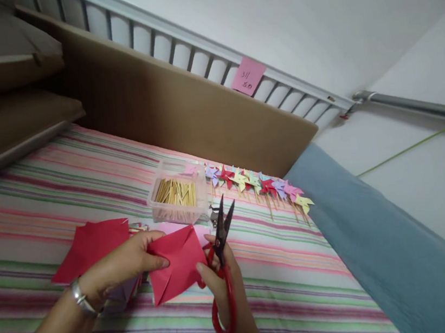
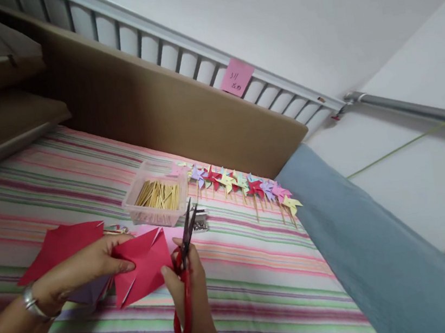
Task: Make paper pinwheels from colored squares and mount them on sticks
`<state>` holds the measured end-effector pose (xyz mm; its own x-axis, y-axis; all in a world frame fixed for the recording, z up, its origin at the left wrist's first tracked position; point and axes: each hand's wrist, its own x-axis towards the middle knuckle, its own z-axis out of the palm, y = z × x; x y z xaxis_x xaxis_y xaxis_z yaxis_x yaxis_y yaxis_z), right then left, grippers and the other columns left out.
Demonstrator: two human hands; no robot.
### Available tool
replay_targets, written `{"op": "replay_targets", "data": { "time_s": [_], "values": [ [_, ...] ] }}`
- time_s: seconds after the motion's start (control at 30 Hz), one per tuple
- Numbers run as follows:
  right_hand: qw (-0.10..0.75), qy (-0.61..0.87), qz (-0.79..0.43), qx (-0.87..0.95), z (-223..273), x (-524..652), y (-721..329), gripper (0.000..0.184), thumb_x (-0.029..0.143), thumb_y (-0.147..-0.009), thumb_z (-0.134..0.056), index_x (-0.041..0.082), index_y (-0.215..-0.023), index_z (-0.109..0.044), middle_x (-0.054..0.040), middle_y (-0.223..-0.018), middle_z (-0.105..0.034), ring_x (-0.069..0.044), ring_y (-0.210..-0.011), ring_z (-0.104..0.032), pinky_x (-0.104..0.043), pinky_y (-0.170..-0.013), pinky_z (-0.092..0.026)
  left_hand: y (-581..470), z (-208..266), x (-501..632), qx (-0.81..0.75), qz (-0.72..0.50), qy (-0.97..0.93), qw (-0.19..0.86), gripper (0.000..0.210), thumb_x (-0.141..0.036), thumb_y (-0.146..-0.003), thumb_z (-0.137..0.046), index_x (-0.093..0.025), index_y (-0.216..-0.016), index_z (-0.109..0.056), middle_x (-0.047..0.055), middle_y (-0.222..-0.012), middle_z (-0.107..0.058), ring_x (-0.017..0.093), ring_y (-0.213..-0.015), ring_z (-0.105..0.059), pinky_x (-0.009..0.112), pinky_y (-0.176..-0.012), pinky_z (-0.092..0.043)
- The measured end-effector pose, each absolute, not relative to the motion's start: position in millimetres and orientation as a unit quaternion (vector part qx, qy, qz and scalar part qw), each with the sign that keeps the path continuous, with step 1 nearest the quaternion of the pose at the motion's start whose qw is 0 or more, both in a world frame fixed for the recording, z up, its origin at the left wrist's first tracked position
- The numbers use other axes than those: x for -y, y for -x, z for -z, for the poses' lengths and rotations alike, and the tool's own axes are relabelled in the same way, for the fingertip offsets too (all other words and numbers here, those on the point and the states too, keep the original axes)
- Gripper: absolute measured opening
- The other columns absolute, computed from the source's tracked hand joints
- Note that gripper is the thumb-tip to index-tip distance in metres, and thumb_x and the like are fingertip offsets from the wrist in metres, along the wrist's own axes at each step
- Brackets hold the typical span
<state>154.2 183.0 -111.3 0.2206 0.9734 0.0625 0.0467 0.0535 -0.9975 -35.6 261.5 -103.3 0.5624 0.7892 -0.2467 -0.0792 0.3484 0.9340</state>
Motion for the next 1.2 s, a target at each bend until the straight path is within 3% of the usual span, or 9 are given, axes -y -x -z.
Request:
{"op": "replay_targets", "data": {
  "time_s": [0.17, 0.27, 0.33, 0.47, 0.63, 0.77, 0.93, 1.07, 1.2],
  "values": [
    [0.583, 0.541, -0.427, 0.429, 113, -185, -152, 0.040, 0.026, -0.078, -0.060, 0.021, -0.117, -0.051, 0.0047, -0.074, -0.050, -0.008, -0.051, -0.044, -0.021, -0.049, -0.039, 21, 99, -256, -0.355, -0.401, -0.325, 0.779, 0.025, -0.026, -0.066, -0.080, -0.019, -0.089, -0.072, 0.005, -0.083, -0.074, 0.016, -0.068, -0.067, 0.023, -0.063, -0.052],
    [0.627, 0.525, -0.405, 0.408, 116, -189, -150, 0.039, 0.028, -0.079, -0.060, 0.021, -0.116, -0.050, 0.0064, -0.070, -0.048, -0.007, -0.047, -0.042, -0.021, -0.047, -0.039, 8, 99, -249, -0.329, -0.453, -0.234, 0.795, 0.016, -0.026, -0.064, -0.082, -0.021, -0.076, -0.073, 0.003, -0.079, -0.075, 0.016, -0.072, -0.068, 0.022, -0.069, -0.053],
    [0.637, 0.534, -0.385, 0.401, 118, -190, -149, 0.039, 0.028, -0.080, -0.060, 0.021, -0.117, -0.050, 0.0057, -0.072, -0.048, -0.008, -0.050, -0.045, -0.022, -0.049, -0.041, -2, 101, -242, -0.321, -0.450, -0.232, 0.800, 0.014, -0.026, -0.062, -0.083, -0.021, -0.071, -0.074, 0.003, -0.079, -0.075, 0.018, -0.077, -0.068, 0.024, -0.075, -0.053],
    [0.620, 0.552, -0.383, 0.405, 123, -189, -144, 0.044, 0.030, -0.081, -0.060, 0.021, -0.122, -0.047, 0.0014, -0.083, -0.055, -0.009, -0.055, -0.049, -0.024, -0.053, -0.043, -15, 107, -234, -0.339, -0.433, -0.319, 0.772, 0.023, -0.029, -0.068, -0.078, -0.017, -0.087, -0.075, 0.009, -0.088, -0.076, 0.024, -0.084, -0.069, 0.031, -0.081, -0.052],
    [0.570, 0.557, -0.414, 0.440, 127, -187, -141, 0.038, 0.029, -0.080, -0.061, 0.020, -0.116, -0.052, 0.0025, -0.076, -0.052, -0.011, -0.059, -0.050, -0.023, -0.054, -0.043, 3, 109, -247, -0.417, -0.473, -0.331, 0.702, 0.024, -0.030, -0.066, -0.078, -0.015, -0.084, -0.074, 0.008, -0.078, -0.077, 0.025, -0.071, -0.070, 0.033, -0.071, -0.052],
    [0.479, 0.550, -0.484, 0.483, 124, -184, -137, 0.041, 0.035, -0.080, -0.062, 0.017, -0.115, -0.056, -0.0002, -0.075, -0.056, -0.014, -0.066, -0.053, -0.024, -0.058, -0.043, 38, 103, -264, -0.463, -0.482, -0.333, 0.665, 0.024, -0.028, -0.062, -0.081, -0.015, -0.080, -0.075, 0.009, -0.080, -0.077, 0.023, -0.070, -0.070, 0.029, -0.067, -0.052],
    [0.348, 0.520, -0.542, 0.561, 122, -178, -136, 0.046, 0.047, -0.076, -0.065, 0.015, -0.110, -0.062, 0.0021, -0.067, -0.049, -0.011, -0.056, -0.043, -0.022, -0.051, -0.035, 66, 94, -271, -0.469, -0.458, -0.337, 0.676, 0.022, -0.029, -0.061, -0.081, -0.014, -0.076, -0.075, 0.009, -0.076, -0.077, 0.021, -0.063, -0.068, 0.025, -0.057, -0.049],
    [0.313, 0.550, -0.530, 0.565, 119, -175, -138, 0.038, 0.043, -0.078, -0.062, 0.016, -0.104, -0.065, 0.0054, -0.060, -0.039, -0.010, -0.052, -0.035, -0.021, -0.048, -0.030, 74, 89, -271, -0.460, -0.432, -0.352, 0.691, 0.023, -0.029, -0.061, -0.080, -0.014, -0.078, -0.074, 0.010, -0.074, -0.076, 0.021, -0.060, -0.068, 0.026, -0.051, -0.048],
    [0.287, 0.575, -0.524, 0.559, 116, -175, -138, 0.033, 0.038, -0.078, -0.061, 0.015, -0.100, -0.066, 0.0047, -0.061, -0.039, -0.011, -0.054, -0.038, -0.022, -0.052, -0.032, 76, 85, -270, -0.452, -0.428, -0.356, 0.697, 0.022, -0.029, -0.061, -0.080, -0.013, -0.075, -0.074, 0.010, -0.072, -0.075, 0.020, -0.058, -0.066, 0.026, -0.052, -0.049]
  ]
}}
